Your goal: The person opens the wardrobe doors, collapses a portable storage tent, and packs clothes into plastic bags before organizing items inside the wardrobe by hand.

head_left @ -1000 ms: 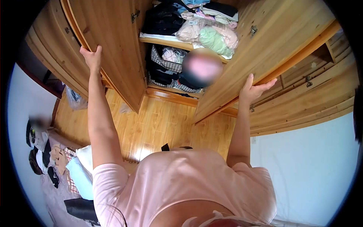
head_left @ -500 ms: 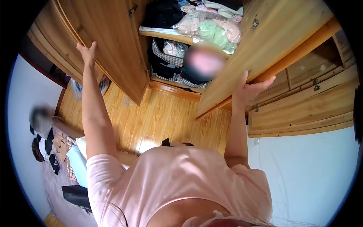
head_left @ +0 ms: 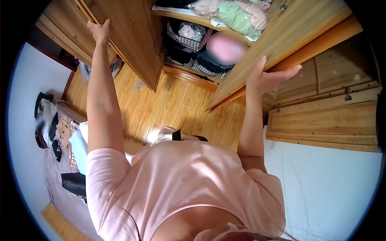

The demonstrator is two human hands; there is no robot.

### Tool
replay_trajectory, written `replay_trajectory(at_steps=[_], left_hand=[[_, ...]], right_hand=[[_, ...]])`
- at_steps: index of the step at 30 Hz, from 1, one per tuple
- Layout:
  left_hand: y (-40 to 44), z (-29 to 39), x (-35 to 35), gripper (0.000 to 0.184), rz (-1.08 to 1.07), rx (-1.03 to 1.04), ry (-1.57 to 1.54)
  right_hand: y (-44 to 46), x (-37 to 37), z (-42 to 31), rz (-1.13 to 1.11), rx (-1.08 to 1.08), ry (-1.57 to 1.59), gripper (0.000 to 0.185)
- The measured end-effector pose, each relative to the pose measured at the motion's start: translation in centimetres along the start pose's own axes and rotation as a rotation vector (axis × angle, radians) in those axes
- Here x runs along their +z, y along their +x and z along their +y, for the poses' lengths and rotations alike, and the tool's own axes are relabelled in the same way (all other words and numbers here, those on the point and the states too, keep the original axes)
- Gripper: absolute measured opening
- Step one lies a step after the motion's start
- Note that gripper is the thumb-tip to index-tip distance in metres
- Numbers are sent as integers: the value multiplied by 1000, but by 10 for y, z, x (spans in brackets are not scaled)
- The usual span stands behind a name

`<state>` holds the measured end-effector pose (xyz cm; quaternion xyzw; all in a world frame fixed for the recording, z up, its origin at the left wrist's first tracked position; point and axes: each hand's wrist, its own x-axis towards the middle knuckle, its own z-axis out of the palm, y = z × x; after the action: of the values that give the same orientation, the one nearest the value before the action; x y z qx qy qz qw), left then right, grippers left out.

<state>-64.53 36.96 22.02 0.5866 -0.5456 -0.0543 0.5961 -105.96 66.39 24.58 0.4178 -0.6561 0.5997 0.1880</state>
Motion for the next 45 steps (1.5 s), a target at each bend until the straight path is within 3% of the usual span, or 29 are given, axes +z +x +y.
replay_trajectory(at_steps=[6,8,9,11,13,18,20,21,24,29,35,39,45], left_hand=[[10,-23,0,67,3,233,-51],[12,-31,3,60,28,228,-121],[14,-40,5,57,38,224,-154],[42,-84,1,63,-97,14,-452],[-5,-3,3,69,129,161,-144],[-15,23,-7,70,84,22,-188],[-20,33,-10,70,47,-56,-199],[-13,14,-4,70,126,72,-169],[-6,1,0,70,162,167,-137],[-15,14,-4,71,149,68,-142],[-9,-1,4,72,183,127,-74],[-12,7,2,71,169,62,-110],[-5,-5,3,71,167,138,-104]], right_hand=[[-2,3,9,19,-146,-10,88],[2,7,26,61,-315,-76,88],[2,9,21,84,-301,-26,87],[0,9,19,73,-258,12,87],[1,11,20,89,-238,50,87],[-2,12,3,96,-89,160,90],[-1,9,13,87,-68,6,91],[-1,10,15,85,-81,9,91],[0,10,17,92,-145,-14,90],[1,8,23,100,-271,-150,89],[1,5,18,46,-171,-31,90],[1,6,24,56,-228,-40,90],[1,9,18,62,-228,42,92]])
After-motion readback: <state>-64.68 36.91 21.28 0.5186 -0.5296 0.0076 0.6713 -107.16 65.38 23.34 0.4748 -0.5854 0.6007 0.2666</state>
